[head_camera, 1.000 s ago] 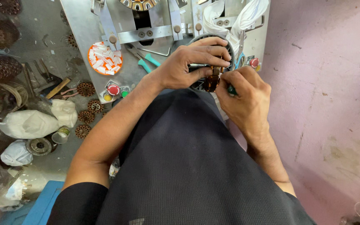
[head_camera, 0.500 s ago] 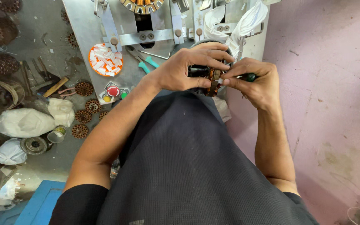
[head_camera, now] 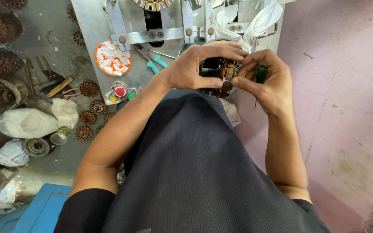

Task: The person wires and adjusts copper coils on a circular stator component using small hand tools and scissors at a workbench.

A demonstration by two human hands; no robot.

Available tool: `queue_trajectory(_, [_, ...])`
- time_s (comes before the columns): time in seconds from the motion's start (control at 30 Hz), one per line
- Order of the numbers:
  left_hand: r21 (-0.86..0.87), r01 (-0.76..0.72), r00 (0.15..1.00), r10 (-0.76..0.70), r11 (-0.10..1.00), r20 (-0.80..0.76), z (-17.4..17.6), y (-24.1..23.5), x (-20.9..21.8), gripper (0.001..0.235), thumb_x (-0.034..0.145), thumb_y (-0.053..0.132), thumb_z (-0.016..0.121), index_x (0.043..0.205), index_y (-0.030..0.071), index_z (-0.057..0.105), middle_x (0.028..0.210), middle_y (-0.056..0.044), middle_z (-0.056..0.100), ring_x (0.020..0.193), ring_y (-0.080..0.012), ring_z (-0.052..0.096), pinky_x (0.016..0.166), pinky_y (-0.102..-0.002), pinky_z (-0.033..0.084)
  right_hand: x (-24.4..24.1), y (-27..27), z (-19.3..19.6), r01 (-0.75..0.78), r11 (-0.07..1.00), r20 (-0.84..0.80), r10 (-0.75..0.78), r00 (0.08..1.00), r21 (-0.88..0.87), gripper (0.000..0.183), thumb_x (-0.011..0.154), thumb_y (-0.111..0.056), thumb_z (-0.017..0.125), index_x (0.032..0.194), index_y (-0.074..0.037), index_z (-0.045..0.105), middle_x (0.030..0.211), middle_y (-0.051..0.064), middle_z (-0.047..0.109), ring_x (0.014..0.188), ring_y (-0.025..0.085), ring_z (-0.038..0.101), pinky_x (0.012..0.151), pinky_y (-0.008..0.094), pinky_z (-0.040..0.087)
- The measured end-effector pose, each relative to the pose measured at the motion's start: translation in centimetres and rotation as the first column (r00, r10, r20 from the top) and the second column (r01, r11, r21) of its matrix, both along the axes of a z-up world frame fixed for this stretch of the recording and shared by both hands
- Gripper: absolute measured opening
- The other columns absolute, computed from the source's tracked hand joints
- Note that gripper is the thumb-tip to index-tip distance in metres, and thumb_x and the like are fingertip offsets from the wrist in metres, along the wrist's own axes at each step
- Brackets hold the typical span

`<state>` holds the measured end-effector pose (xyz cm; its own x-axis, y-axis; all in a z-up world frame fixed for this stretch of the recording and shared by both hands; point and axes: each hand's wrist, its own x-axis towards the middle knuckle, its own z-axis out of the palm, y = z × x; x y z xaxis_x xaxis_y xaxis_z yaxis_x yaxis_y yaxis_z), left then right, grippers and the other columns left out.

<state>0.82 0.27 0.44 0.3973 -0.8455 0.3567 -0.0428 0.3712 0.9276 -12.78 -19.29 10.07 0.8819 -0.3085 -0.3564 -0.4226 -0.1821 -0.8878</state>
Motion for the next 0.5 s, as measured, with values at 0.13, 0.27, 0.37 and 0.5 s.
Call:
queue_trajectory(0.13, [0.033, -0.100, 0.976, 0.092, 0.994, 0.195, 1.2, 0.1, -1.1, 0.101, 0.071, 0.027, 0.099, 0.155, 0.013, 0.045, 0.163, -0.015, 0.036, 0.151, -0.0353, 0.039, 0.127, -0.047, 0.037, -2.6, -0.7, -0.8, 0.305, 0.846, 0.215, -0.428, 0.878, 0.438, 0.053, 0.092, 0.014, 0.068, 0.138, 0.001, 0.045, 0.122, 0.017, 0.063, 0.115, 0.026, 0.067, 0.099, 0.035, 0.060])
queue_trajectory(0.27, [0.117, -0.174, 0.951, 0.136, 0.978, 0.278, 1.8, -0.9, -2.2, 0.095, 0.062, 0.029, 0.099, 0.143, 0.014, 0.052, 0.151, -0.011, 0.046, 0.147, -0.0337, 0.045, 0.124, -0.044, 0.041, -4.2, -0.2, -0.6, 0.537, 0.592, 0.162, -0.749, 0.643, 0.601, 0.045, 0.103, 0.001, 0.057, 0.136, -0.004, 0.027, 0.114, 0.024, 0.063, 0.114, 0.041, 0.074, 0.100, 0.048, 0.061])
queue_trajectory(0.37, [0.072, -0.256, 0.906, 0.214, 0.964, 0.364, 1.9, -1.2, -3.1, 0.080, 0.067, 0.023, 0.098, 0.135, 0.016, 0.056, 0.148, -0.006, 0.051, 0.150, -0.0321, 0.045, 0.127, -0.043, 0.042, -5.0, 2.0, -0.4, 0.552, 0.647, 0.209, -0.728, 0.653, 0.527, 0.046, 0.109, -0.003, 0.057, 0.144, -0.005, 0.026, 0.111, 0.023, 0.063, 0.101, 0.039, 0.073, 0.090, 0.052, 0.063])
queue_trajectory(0.5, [0.026, -0.239, 0.888, 0.207, 0.971, 0.410, 1.9, -1.6, -3.0, 0.085, 0.066, 0.026, 0.098, 0.139, 0.014, 0.055, 0.148, -0.007, 0.050, 0.150, -0.0342, 0.041, 0.128, -0.048, 0.038, -5.8, 6.4, -0.4, 0.455, 0.864, 0.499, -0.498, 0.709, 0.215, 0.068, 0.106, 0.013, 0.065, 0.149, -0.013, 0.020, 0.121, 0.017, 0.057, 0.108, 0.030, 0.073, 0.099, 0.046, 0.067])
